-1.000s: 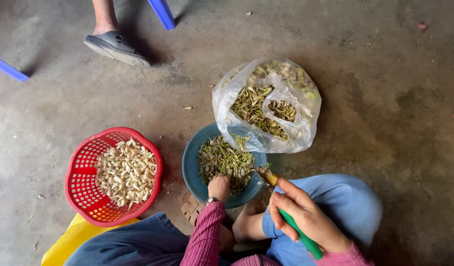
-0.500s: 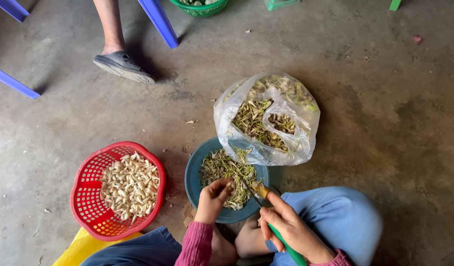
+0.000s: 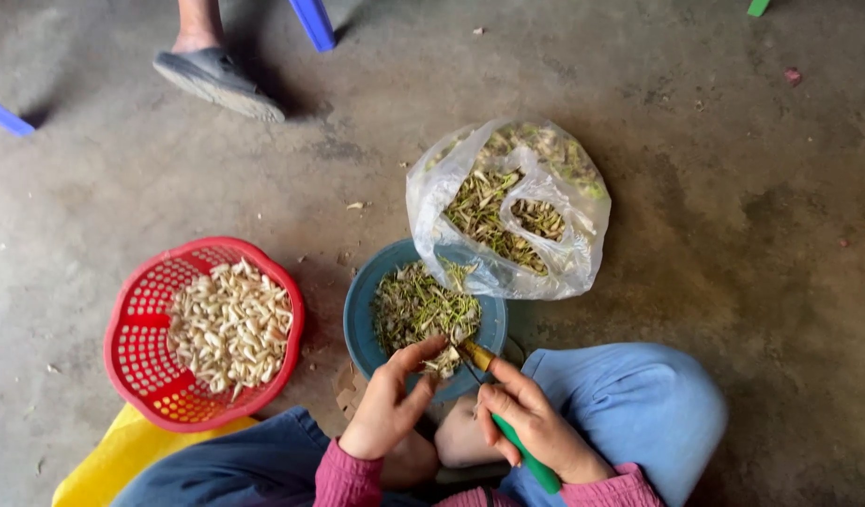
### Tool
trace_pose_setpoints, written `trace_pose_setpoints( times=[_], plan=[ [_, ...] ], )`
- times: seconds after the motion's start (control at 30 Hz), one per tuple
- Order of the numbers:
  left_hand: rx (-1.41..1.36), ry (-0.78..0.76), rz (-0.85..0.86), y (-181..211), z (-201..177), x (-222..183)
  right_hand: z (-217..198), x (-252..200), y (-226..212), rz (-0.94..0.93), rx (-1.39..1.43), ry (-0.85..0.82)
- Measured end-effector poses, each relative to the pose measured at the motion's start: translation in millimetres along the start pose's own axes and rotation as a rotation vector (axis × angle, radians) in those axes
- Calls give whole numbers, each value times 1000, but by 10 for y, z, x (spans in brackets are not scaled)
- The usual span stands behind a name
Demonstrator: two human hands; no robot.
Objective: Trimming and peeling small garlic bulbs using a hand knife
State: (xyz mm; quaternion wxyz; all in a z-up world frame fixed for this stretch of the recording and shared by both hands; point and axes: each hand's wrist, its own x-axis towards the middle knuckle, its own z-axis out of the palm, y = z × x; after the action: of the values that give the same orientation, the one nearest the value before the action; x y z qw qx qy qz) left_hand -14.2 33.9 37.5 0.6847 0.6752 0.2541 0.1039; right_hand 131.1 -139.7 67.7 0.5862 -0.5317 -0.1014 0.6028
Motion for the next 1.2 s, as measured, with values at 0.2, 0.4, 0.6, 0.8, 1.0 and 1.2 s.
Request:
trace_pose_setpoints(
  times=[0.2, 0.4, 0.6, 0.8, 1.0, 1.2],
  plan=[
    [-136, 151, -111, 112, 107, -8, 16, -24, -29, -14, -33, -53],
    [-63, 224, -61, 189, 120, -41, 83, -62, -51, -31, -131, -122],
    [-36, 225, -31, 242, 105, -62, 54, -50, -18, -86, -90, -155],
    [66, 255, 17, 310, 85, -73, 89, -52, -43, -93, -180, -126],
    [37, 244, 14, 313, 99, -79, 43, -49, 13, -113, -161, -102],
    [-80, 203, -5, 238, 148, -63, 1, -7, 75, -160, -71, -29]
  ],
)
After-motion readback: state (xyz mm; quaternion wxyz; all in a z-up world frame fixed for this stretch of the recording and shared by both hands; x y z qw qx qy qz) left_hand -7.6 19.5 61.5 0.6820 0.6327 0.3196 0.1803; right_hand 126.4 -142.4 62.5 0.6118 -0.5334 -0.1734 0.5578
